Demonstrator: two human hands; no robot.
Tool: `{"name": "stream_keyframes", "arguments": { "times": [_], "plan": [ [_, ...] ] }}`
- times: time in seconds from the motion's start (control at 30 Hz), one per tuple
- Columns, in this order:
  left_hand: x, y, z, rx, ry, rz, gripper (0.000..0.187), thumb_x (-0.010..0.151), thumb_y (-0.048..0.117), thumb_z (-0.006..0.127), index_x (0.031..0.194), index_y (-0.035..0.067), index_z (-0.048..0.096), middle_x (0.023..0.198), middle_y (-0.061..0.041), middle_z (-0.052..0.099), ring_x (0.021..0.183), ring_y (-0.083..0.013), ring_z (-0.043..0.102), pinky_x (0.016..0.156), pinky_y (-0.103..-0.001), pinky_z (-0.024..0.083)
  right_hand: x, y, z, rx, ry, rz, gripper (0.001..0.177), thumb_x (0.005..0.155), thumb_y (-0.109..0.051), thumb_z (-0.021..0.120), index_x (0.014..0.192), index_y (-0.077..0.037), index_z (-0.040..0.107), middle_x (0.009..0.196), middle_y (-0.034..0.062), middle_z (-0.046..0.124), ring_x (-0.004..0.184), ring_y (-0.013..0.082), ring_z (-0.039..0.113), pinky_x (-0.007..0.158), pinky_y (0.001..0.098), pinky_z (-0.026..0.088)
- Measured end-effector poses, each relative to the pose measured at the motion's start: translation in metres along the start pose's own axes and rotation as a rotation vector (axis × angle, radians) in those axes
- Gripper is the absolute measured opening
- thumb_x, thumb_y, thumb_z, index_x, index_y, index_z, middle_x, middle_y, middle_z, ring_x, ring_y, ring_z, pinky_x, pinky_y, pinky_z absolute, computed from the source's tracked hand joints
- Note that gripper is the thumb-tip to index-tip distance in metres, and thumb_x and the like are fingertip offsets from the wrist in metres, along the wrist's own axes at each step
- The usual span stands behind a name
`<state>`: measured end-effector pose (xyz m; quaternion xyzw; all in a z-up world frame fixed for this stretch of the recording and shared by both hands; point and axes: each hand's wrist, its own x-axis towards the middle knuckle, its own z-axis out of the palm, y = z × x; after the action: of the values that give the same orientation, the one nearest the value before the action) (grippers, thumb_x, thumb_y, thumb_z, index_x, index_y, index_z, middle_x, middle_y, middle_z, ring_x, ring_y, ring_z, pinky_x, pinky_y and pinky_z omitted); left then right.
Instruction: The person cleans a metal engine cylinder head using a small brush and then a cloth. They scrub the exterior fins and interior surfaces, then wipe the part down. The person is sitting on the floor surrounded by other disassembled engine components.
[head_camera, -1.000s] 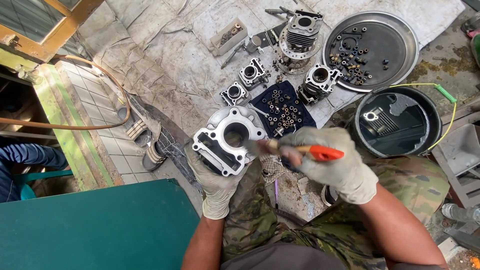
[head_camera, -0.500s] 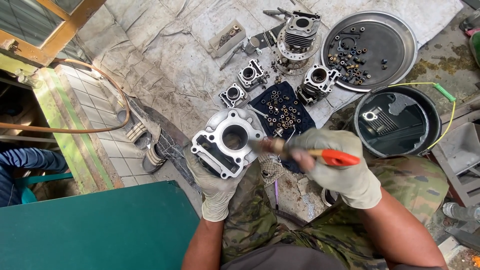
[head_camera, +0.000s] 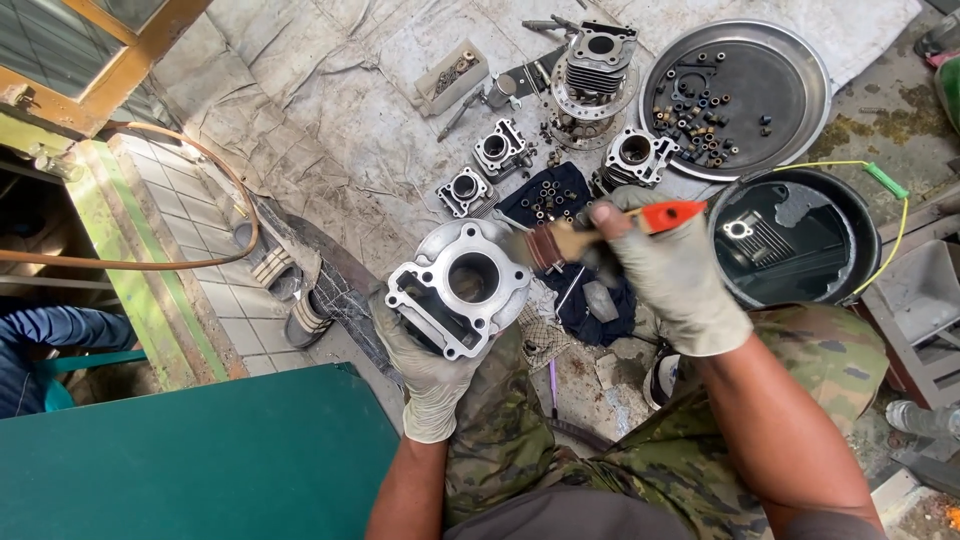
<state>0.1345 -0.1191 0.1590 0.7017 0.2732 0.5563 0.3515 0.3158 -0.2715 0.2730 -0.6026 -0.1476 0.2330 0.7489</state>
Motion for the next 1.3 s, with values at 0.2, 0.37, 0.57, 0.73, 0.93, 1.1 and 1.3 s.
{"name": "stream_keyframes", "arguments": {
  "times": [0.2,0.37,0.57,0.73,0.93,1.1,1.3],
  "plan": [
    [-0.004,-0.006,-0.005,0.167,-0.036,0.211,0.082,0.071,0.043,0.086,0.124,-0.012,0.054,0.116,-0.034,0.059,0.112,-0.0494,0.061,0.106,-0.054,0.045,0.008,0.002,0.003,0.092,0.010,-0.016,0.011,0.094,-0.009,0.071,0.091,0.001,0.068,0.070,0.0173,0.068,0.047,0.0190,0.065,0.034,0.0259,0.052],
    [-0.006,-0.004,0.002,0.265,-0.086,0.358,0.086,0.070,0.042,0.088,0.125,-0.014,0.053,0.116,-0.036,0.058,0.114,-0.0511,0.060,0.108,-0.054,0.043,0.009,0.017,0.030,0.221,-0.120,0.044,0.013,0.086,-0.006,0.076,0.092,0.003,0.070,0.074,0.0163,0.070,0.059,0.0172,0.069,0.045,0.0260,0.061],
    [-0.009,0.003,0.011,0.243,-0.066,0.372,0.082,0.081,0.050,0.079,0.127,-0.013,0.054,0.115,-0.032,0.059,0.110,-0.0493,0.061,0.105,-0.054,0.046,0.012,0.010,0.028,-0.043,0.036,-0.268,0.014,0.098,-0.008,0.069,0.093,0.004,0.069,0.073,0.0198,0.069,0.047,0.0210,0.066,0.041,0.0275,0.056],
    [-0.004,0.002,0.013,0.219,-0.114,0.392,0.094,0.074,0.047,0.088,0.133,-0.014,0.048,0.122,-0.033,0.054,0.118,-0.0499,0.057,0.109,-0.055,0.042,0.023,0.051,0.013,-0.559,0.151,-0.569,0.009,0.093,-0.013,0.083,0.100,-0.009,0.078,0.089,0.0107,0.076,0.080,0.0255,0.075,0.069,0.0295,0.058],
    [-0.016,-0.013,0.003,0.247,-0.130,0.355,0.100,0.062,0.044,0.093,0.128,-0.018,0.051,0.119,-0.037,0.056,0.115,-0.0556,0.058,0.106,-0.059,0.044,0.017,0.017,0.035,-0.137,-0.132,-0.489,0.023,0.096,-0.005,0.069,0.074,-0.001,0.065,0.072,0.0142,0.065,0.067,0.0146,0.055,0.060,0.0317,0.054],
    [-0.002,0.024,-0.002,0.089,-0.193,0.124,0.085,0.074,0.042,0.082,0.129,-0.013,0.049,0.122,-0.028,0.053,0.117,-0.0423,0.054,0.114,-0.054,0.040,0.022,0.023,0.014,-0.200,0.098,-0.360,0.005,0.095,-0.002,0.077,0.093,0.000,0.072,0.074,0.0116,0.069,0.059,0.0118,0.062,0.053,0.0234,0.054],
    [-0.022,-0.027,-0.014,0.238,-0.223,0.278,0.104,0.070,0.045,0.090,0.144,-0.007,0.037,0.138,-0.029,0.043,0.132,-0.0472,0.049,0.117,-0.057,0.039,0.022,-0.009,-0.023,-0.537,-0.208,-0.227,0.030,0.100,-0.020,0.066,0.073,-0.011,0.058,0.061,0.0013,0.052,0.056,0.0098,0.046,0.053,0.0248,0.039]
  ]
}}
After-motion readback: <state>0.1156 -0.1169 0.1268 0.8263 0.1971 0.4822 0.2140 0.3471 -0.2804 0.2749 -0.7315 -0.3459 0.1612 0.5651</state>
